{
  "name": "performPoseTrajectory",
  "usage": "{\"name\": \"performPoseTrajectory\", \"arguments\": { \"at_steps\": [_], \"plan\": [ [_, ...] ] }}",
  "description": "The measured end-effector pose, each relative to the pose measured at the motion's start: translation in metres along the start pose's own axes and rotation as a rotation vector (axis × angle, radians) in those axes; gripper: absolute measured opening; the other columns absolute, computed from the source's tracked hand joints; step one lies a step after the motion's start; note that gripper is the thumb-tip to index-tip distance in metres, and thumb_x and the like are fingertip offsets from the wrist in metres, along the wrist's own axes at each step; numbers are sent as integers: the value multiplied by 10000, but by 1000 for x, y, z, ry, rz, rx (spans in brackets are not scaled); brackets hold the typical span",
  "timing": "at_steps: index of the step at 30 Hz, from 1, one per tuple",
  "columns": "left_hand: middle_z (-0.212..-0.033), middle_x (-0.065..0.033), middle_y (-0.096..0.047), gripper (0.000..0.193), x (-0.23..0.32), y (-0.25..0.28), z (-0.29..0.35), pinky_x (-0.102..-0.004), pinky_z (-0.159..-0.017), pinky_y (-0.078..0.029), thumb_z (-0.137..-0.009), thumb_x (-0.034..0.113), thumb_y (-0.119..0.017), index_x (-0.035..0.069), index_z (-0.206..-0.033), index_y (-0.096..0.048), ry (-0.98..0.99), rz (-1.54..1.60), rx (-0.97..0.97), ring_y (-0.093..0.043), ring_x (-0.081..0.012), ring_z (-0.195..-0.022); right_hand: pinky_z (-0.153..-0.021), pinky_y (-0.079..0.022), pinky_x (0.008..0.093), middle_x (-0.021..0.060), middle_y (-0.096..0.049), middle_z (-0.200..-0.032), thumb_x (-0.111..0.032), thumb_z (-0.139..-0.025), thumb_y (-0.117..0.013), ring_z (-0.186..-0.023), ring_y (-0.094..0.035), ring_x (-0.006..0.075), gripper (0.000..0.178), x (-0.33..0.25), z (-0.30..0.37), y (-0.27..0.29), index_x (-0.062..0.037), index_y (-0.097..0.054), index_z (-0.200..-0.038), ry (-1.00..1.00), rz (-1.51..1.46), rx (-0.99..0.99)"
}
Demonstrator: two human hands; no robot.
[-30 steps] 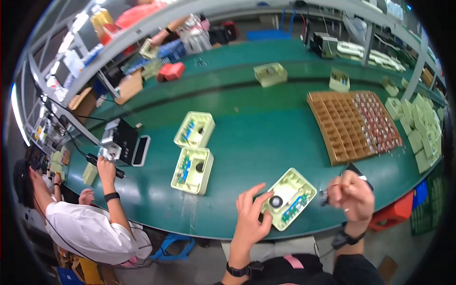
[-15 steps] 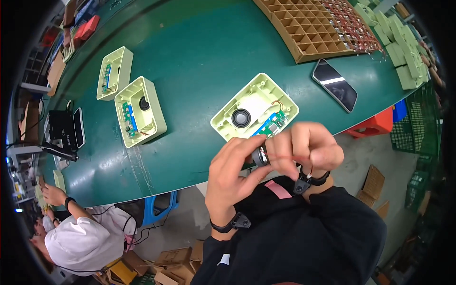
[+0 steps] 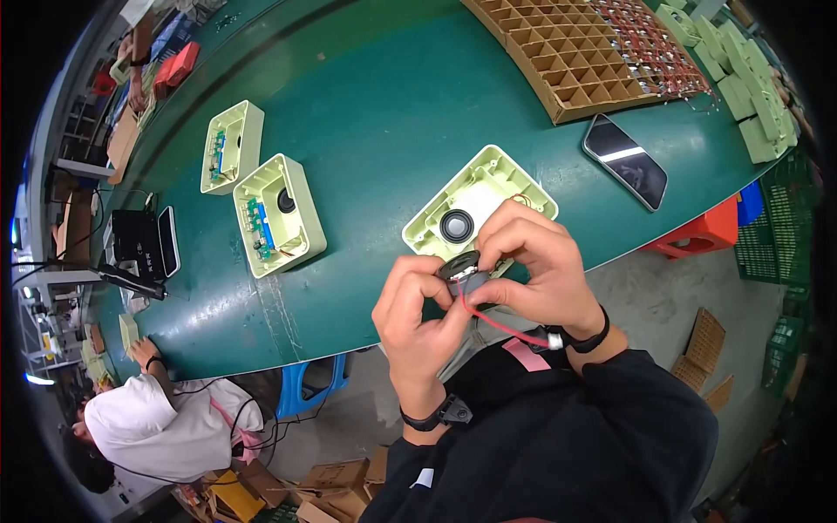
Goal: The person picks up a speaker from a tray, places it into a plastic housing, and presses it down by hand. They then position the speaker's wires and a circuit board into the housing, repeating this process for multiple units.
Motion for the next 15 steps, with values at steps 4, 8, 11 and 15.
{"name": "performPoseTrajectory", "arguments": {
  "at_steps": [4, 8, 11, 15],
  "plan": [
    [-926, -119, -666, 286, 3, -2, -1, -290, -577, -480, -681, -121, -786, 14, -758, -547, -17, 51, -25, -632, -184, -674, -697, -530, 303, 85, -647, -972, -45, -705, -949, -863, -651, 188, 341, -3, 5, 8, -11, -705, -940, 153, 170, 19],
    [-934, -112, -662, 254, 7, -9, 0, -279, -570, -477, -708, -126, -770, 9, -770, -564, -14, 69, -126, -621, -168, -663, -712, -546, 303, 91, -664, -976, -42, -697, -949, -874, -678, 202, 358, -4, 10, 18, -4, -712, -964, 237, 290, 19],
    [-938, -106, -656, 228, 6, -15, 3, -272, -549, -459, -733, -129, -751, 9, -811, -587, 8, 145, -170, -603, -150, -647, -726, -565, 294, 99, -666, -1002, -30, -711, -944, -889, -687, 191, 357, -10, 8, 24, 8, -711, -978, 223, 337, 36],
    [-963, -108, -641, 211, 14, -21, 1, -223, -593, -441, -783, -115, -750, 21, -845, -602, -45, 68, -252, -563, -109, -668, -759, -590, 275, 108, -665, -1035, 6, -725, -934, -901, -678, 160, 360, -16, -3, 29, 29, -701, -999, 34, 212, 37]
  ]
}}
Point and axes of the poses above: each hand's wrist, its own z-axis away from the middle knuckle, its own y-axis out of the back of the hand, x = y × z, the point moved 4 cm from there along -z, towards the middle knuckle
